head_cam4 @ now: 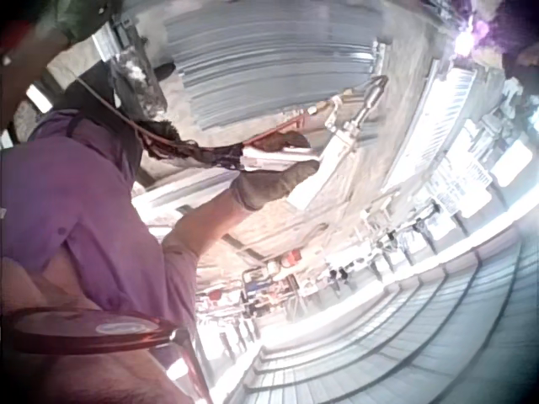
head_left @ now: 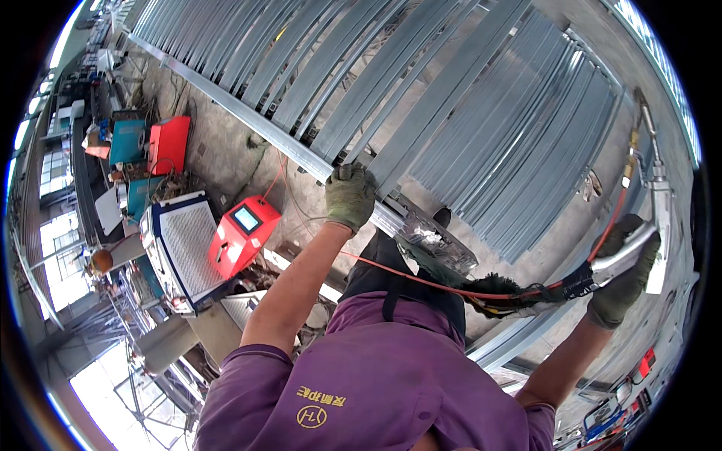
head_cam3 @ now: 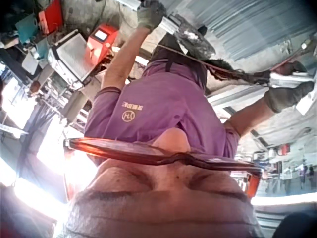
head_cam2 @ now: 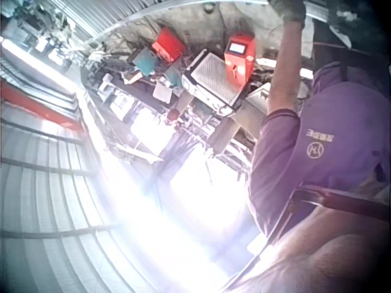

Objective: The person uses a handheld welding tool to join metal bars on a large metal frame structure. They move along the frame, applying welds at various intersection points to secure the components together.

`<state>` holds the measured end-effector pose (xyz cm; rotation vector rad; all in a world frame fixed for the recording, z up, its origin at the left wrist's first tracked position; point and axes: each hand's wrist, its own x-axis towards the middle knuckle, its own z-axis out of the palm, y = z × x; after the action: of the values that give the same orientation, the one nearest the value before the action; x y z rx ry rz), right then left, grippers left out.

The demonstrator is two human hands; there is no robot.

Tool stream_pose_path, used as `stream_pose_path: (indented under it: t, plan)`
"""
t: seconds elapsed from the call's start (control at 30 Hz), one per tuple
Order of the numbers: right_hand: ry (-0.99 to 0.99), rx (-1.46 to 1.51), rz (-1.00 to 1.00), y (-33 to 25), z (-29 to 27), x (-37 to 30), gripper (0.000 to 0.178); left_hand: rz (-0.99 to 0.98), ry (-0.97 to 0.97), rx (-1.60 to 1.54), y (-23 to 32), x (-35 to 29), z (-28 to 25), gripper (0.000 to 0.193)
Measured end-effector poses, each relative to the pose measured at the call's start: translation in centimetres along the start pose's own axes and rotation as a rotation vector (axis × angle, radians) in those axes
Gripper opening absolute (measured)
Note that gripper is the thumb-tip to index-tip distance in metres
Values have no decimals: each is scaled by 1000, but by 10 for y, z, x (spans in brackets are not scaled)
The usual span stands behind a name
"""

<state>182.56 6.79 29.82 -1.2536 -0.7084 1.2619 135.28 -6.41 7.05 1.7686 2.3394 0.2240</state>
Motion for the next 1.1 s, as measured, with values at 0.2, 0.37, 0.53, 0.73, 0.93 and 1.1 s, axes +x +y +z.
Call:
stream_pose_path:
  t: [0.2, 0.37, 0.53, 0.73, 0.93, 1.1]
  plan:
    - [-234, -258, 52, -2, 28, 45, 47, -71, 213, -242, 19, -12, 16, 45]
    - [-236, -383, 19, 4, 41, 67, 56, -124, 245, -272, 18, -16, 23, 43]
    - [-370, -467, 129, 20, 52, 64, 53, -90, 293, -189, 20, -11, 26, 44]
    - [-526, -510, 170, 58, 71, 48, 39, -56, 152, -103, 16, -12, 17, 52]
    - [-663, -666, 395, 107, 49, 35, 29, 33, -127, -16, 3, 13, -26, 65]
    - [-837, -709, 499, 141, 60, 11, 26, 85, -225, 110, 2, 121, -68, 98]
